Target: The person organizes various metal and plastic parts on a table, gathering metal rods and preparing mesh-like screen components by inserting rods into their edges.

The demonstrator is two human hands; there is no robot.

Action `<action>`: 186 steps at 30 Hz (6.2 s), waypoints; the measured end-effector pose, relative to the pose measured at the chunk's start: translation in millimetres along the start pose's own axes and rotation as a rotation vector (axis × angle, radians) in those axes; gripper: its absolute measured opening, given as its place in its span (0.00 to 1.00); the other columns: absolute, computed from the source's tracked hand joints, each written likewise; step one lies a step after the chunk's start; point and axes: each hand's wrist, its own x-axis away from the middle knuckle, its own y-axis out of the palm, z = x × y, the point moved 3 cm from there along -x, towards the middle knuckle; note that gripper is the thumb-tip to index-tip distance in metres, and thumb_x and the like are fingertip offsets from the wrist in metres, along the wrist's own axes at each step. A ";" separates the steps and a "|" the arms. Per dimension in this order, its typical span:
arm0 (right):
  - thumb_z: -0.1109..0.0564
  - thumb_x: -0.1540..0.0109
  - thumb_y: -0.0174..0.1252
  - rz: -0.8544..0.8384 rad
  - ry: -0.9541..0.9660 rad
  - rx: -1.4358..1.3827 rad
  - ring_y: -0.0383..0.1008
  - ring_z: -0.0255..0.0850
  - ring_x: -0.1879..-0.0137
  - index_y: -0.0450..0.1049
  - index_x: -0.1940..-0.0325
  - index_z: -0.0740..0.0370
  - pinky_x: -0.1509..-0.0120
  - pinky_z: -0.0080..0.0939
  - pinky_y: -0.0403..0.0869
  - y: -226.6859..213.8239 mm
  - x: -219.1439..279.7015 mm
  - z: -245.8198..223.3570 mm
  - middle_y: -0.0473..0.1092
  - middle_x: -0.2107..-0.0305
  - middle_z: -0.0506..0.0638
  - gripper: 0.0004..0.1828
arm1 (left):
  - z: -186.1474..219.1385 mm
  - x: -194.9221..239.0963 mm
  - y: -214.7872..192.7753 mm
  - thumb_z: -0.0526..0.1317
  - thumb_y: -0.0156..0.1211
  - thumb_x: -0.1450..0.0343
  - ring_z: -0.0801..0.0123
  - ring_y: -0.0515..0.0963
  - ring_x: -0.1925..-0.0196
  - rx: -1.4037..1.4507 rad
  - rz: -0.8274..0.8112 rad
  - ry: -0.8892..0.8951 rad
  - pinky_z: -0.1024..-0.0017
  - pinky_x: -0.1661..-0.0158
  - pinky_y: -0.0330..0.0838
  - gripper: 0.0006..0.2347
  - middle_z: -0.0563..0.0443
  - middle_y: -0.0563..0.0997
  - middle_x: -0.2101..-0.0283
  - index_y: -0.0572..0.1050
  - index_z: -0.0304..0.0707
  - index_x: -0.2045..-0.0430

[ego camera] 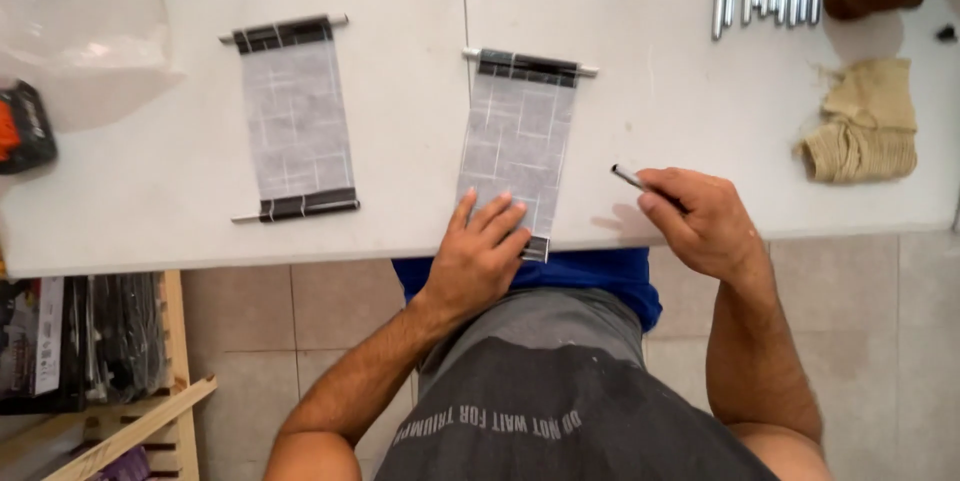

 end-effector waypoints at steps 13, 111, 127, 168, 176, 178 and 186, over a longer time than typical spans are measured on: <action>0.56 0.37 0.61 -0.012 -0.038 0.056 0.82 0.52 0.57 0.81 0.47 0.57 0.58 0.48 0.80 54.9 56.1 -42.1 0.81 0.65 0.52 0.14 | 3.9 -7.5 21.8 0.34 0.59 0.32 0.54 0.78 0.38 0.063 0.233 -0.160 0.43 0.32 0.57 0.11 0.47 0.81 0.47 0.79 0.42 0.56; 0.46 0.32 0.49 -0.068 -0.035 -0.410 0.72 0.55 0.36 0.70 0.39 0.73 0.30 0.51 0.70 82.4 -35.7 -29.7 0.71 0.42 0.66 0.28 | -128.4 91.0 -96.1 0.47 0.53 0.22 0.70 0.79 0.52 -0.576 0.274 -0.332 0.69 0.52 0.69 0.08 0.58 0.78 0.57 0.77 0.50 0.58; 0.45 0.33 0.49 -0.087 -0.039 -0.328 0.73 0.45 0.36 0.74 0.43 0.64 0.31 0.43 0.72 81.7 -39.9 -30.0 0.73 0.43 0.55 0.24 | -164.3 86.6 -111.8 0.47 0.64 0.30 0.52 0.74 0.37 -0.497 0.127 -0.556 0.47 0.44 0.61 0.14 0.43 0.77 0.40 0.77 0.50 0.52; 0.52 0.30 0.52 0.395 0.202 -0.573 0.63 0.34 0.77 0.75 0.60 0.59 0.76 0.34 0.66 15.0 -214.9 41.7 0.65 0.84 0.45 0.11 | -136.6 -283.9 13.8 0.41 0.60 0.28 0.55 0.83 0.63 0.223 -0.027 -0.133 0.61 0.56 0.76 0.07 0.45 0.81 0.70 0.81 0.40 0.72; 0.53 0.30 0.52 0.279 0.139 -0.577 0.65 0.35 0.74 0.75 0.65 0.59 0.70 0.35 0.70 18.6 -227.7 73.6 0.63 0.83 0.46 0.13 | -141.7 -280.0 22.9 0.45 0.60 0.26 0.60 0.80 0.54 0.130 -0.033 -0.020 0.62 0.49 0.73 0.08 0.48 0.81 0.62 0.81 0.44 0.66; 0.51 0.29 0.51 0.309 0.142 -0.585 0.64 0.34 0.76 0.74 0.68 0.58 0.72 0.34 0.67 6.0 -210.7 34.4 0.62 0.84 0.45 0.16 | -150.1 -284.3 14.3 0.44 0.62 0.27 0.58 0.79 0.49 0.043 0.033 -0.072 0.59 0.45 0.72 0.08 0.46 0.80 0.56 0.80 0.43 0.61; 0.48 0.30 0.52 0.356 0.156 -0.590 0.66 0.35 0.77 0.72 0.70 0.55 0.72 0.35 0.65 7.0 -207.5 33.1 0.63 0.85 0.45 0.16 | -218.9 -301.9 77.7 0.41 0.58 0.28 0.62 0.82 0.58 -0.261 0.113 -0.133 0.64 0.57 0.77 0.06 0.51 0.82 0.64 0.83 0.48 0.69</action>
